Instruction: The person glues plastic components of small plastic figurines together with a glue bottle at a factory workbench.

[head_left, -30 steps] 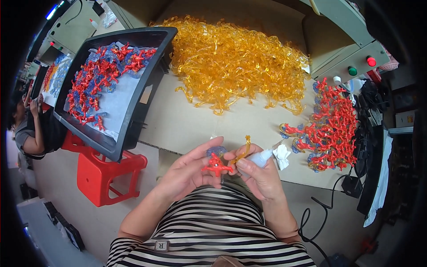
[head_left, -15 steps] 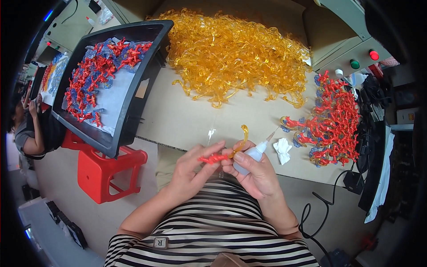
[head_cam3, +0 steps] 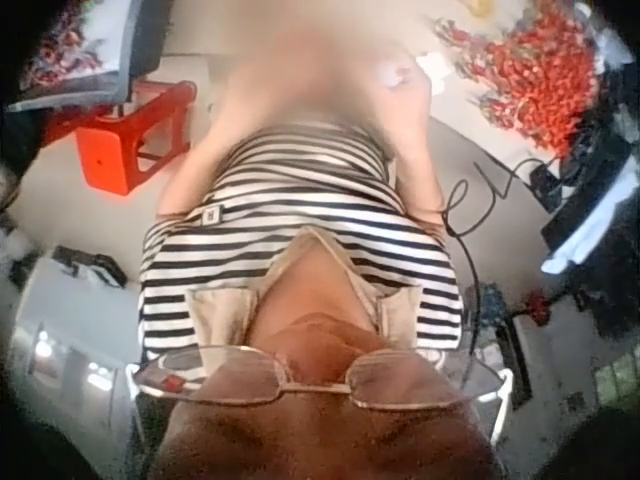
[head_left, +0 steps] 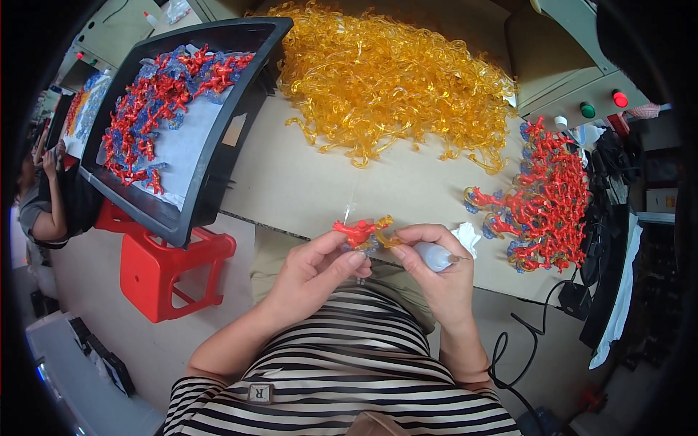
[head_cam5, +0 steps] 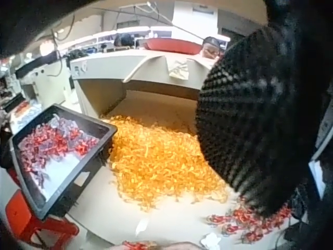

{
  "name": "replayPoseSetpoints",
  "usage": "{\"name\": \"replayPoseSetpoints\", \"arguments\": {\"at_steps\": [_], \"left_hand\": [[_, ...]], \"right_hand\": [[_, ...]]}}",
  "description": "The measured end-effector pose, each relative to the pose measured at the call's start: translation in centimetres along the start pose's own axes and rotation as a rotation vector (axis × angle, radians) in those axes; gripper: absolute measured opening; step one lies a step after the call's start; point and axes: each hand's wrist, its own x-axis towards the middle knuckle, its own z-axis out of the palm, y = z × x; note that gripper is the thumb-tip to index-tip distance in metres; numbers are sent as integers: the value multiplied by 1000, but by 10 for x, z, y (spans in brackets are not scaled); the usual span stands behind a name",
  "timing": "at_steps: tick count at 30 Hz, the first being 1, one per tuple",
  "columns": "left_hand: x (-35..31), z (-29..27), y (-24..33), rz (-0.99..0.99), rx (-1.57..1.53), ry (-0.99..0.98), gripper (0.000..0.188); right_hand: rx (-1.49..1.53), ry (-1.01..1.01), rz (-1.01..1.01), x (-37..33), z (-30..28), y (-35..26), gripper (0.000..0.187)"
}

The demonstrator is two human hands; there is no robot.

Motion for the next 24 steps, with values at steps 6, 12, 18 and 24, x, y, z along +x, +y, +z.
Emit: {"name": "replayPoseSetpoints", "arguments": {"at_steps": [6, 12, 18, 24], "left_hand": [[2, 3, 5, -27, -70, -15, 28], [2, 3, 8, -33, -48, -14, 28], [4, 0, 15, -48, 32, -41, 27], [7, -4, 16, -87, -19, -55, 28]], "right_hand": [[-85, 8, -106, 1, 0, 4, 16], [-166, -22, -159, 2, -1, 2, 17], [-201, -56, -197, 4, -2, -1, 18], [-378, -78, -433, 6, -3, 0, 19]]}}
